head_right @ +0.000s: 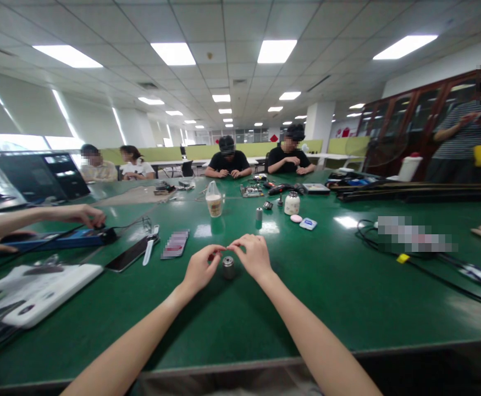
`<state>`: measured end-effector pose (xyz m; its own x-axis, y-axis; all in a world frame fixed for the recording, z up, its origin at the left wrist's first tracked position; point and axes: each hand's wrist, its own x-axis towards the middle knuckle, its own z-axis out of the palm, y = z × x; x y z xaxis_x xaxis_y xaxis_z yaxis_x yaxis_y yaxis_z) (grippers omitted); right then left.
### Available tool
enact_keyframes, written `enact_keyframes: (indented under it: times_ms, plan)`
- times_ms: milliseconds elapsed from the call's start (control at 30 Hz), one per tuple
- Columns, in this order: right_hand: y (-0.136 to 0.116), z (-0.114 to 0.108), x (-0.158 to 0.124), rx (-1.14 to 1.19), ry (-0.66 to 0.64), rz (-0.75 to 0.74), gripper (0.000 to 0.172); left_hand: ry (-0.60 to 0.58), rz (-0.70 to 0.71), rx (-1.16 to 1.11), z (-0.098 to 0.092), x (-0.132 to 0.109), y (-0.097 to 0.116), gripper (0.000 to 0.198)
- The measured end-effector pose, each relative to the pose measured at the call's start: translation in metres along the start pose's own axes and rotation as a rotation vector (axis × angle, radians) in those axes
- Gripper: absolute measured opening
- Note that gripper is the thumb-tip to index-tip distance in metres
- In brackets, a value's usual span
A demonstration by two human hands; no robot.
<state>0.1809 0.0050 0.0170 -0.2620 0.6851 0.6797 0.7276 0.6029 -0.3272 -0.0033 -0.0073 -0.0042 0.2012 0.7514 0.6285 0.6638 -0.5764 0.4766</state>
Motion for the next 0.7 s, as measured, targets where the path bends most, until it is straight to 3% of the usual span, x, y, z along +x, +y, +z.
enact_keyframes:
  times_ms: [100, 300, 467, 700]
  plan:
    - [0.024, 0.003, 0.001, -0.060, -0.011, 0.066, 0.015, 0.008, -0.015, 0.007, 0.000, 0.000, 0.000, 0.023]
    - [0.067, 0.013, -0.004, -0.229, -0.187, 0.217, 0.017, -0.002, 0.000, 0.004, -0.002, 0.000, -0.001, 0.023]
    - [0.070, 0.014, -0.006, -0.230, -0.256, 0.283, 0.018, -0.007, 0.001, 0.011, -0.001, 0.000, -0.001, 0.023]
    - [0.073, 0.017, -0.008, -0.135, -0.201, 0.324, 0.016, 0.009, 0.006, 0.013, 0.000, 0.001, -0.001, 0.021]
